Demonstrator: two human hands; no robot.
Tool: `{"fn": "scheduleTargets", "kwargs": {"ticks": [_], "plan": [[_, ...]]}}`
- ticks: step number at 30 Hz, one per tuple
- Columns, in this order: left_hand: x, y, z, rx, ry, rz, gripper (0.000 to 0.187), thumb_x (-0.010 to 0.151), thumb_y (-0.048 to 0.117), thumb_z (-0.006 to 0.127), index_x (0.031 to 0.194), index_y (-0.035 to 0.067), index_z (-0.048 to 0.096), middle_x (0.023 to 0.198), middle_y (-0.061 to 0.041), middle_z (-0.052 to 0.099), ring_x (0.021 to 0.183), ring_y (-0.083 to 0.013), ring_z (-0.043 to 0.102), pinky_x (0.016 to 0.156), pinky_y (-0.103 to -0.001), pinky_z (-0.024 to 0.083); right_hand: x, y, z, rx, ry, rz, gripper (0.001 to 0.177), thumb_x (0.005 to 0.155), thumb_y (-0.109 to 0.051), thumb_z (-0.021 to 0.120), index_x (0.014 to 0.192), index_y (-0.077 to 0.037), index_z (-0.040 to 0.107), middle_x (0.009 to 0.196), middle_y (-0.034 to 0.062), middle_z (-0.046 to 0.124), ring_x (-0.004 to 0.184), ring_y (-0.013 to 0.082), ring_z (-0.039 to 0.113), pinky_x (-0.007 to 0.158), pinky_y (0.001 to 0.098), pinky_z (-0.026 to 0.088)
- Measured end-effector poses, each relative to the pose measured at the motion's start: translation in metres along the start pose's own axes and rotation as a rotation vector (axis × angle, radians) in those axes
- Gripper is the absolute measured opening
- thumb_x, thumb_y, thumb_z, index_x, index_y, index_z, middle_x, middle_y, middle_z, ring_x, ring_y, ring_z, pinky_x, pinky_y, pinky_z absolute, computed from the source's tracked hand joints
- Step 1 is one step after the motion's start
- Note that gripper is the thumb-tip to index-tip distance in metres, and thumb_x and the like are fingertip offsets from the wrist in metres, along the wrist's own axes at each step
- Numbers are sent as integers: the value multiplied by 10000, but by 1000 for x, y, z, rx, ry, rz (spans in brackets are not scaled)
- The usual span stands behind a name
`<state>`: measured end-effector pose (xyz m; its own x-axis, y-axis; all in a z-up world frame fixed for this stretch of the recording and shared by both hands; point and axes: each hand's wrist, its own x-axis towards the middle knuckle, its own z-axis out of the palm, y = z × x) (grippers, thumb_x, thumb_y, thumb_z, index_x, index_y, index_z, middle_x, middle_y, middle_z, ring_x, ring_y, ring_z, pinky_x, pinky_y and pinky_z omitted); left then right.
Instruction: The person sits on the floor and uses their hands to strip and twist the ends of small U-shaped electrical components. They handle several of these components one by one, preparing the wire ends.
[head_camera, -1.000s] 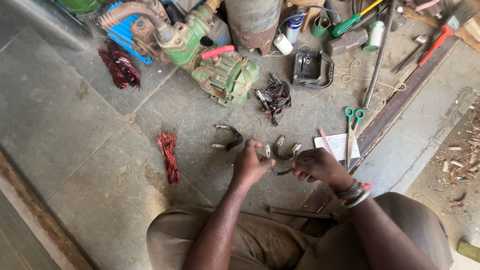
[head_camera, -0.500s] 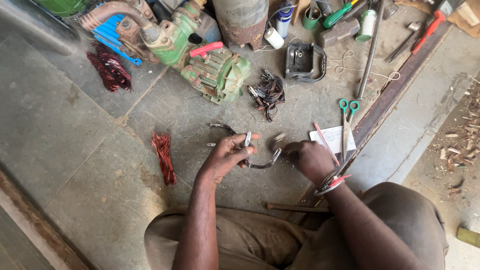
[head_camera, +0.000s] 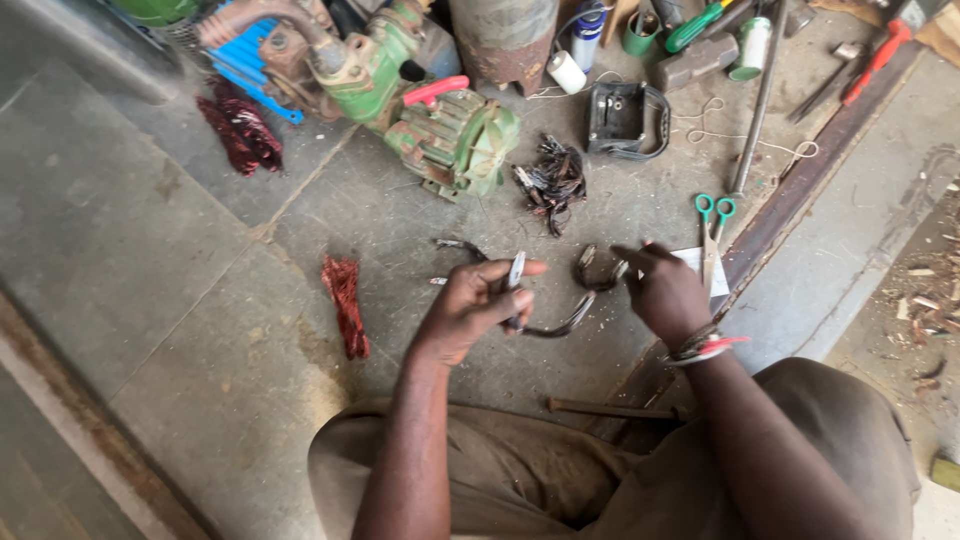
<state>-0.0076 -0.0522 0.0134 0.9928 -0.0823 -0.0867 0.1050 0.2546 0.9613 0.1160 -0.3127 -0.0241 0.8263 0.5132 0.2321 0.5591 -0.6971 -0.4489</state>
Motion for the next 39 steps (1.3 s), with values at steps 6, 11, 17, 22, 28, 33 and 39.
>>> {"fn": "scheduleTargets", "kwargs": {"ticks": [6, 11, 17, 22, 28, 33, 39], "plan": [[-6, -9, 34, -17, 205, 170, 398, 918, 208, 795, 1251, 6, 713, 832, -38, 727, 668, -88, 686, 585, -248, 628, -15, -35, -55, 1169, -262, 450, 394, 1100, -305, 503, 1220, -30, 759, 1024, 93, 758, 746, 143, 684, 617, 265, 512], [-21, -5, 63, -225, 122, 131, 491, 874, 147, 835, 1316, 11, 670, 915, -40, 739, 784, -104, 704, 724, -278, 642, -47, -42, -60, 1249, -319, 249, 285, 986, -165, 657, 1198, 22, 684, 1029, 90, 752, 782, 141, 694, 598, 258, 526], [-27, 5, 94, -382, 211, 58, 456, 829, 103, 829, 1247, 15, 670, 952, -63, 761, 872, -119, 728, 797, -284, 644, -54, -35, -54, 1598, -225, 347, 221, 1030, -132, 645, 1169, 39, 652, 989, 139, 740, 843, 202, 730, 711, 295, 598], [-27, -8, 115, -461, 333, 146, 193, 929, 50, 820, 1051, 19, 673, 918, -94, 739, 801, -134, 705, 710, -267, 604, -50, -56, -64, 1351, -204, 402, 310, 962, -157, 697, 1207, 18, 627, 1031, 158, 693, 902, 247, 728, 734, 319, 617], [-29, -21, 111, -364, 399, 101, 65, 950, 73, 738, 955, 26, 693, 885, -92, 764, 772, -120, 728, 663, -267, 628, -40, -76, -99, 559, -4, -394, 396, 818, -97, 769, 1180, 11, 651, 1241, 188, 703, 1255, 340, 642, 1097, 493, 455], [-25, -30, 105, -263, 392, 195, 56, 980, 53, 726, 984, -2, 716, 875, -100, 744, 760, -123, 714, 647, -262, 608, -38, -81, -90, 618, -141, -304, 230, 836, -94, 781, 1049, -28, 727, 1183, 144, 753, 1146, 241, 717, 950, 370, 556], [-24, -40, 92, -115, 459, 394, 80, 971, 56, 735, 1012, -5, 702, 961, -110, 753, 882, -145, 762, 797, -310, 660, -42, -70, -60, 763, -255, -55, 79, 903, -92, 744, 957, -34, 754, 869, 69, 791, 792, 144, 718, 753, 298, 562]]}}
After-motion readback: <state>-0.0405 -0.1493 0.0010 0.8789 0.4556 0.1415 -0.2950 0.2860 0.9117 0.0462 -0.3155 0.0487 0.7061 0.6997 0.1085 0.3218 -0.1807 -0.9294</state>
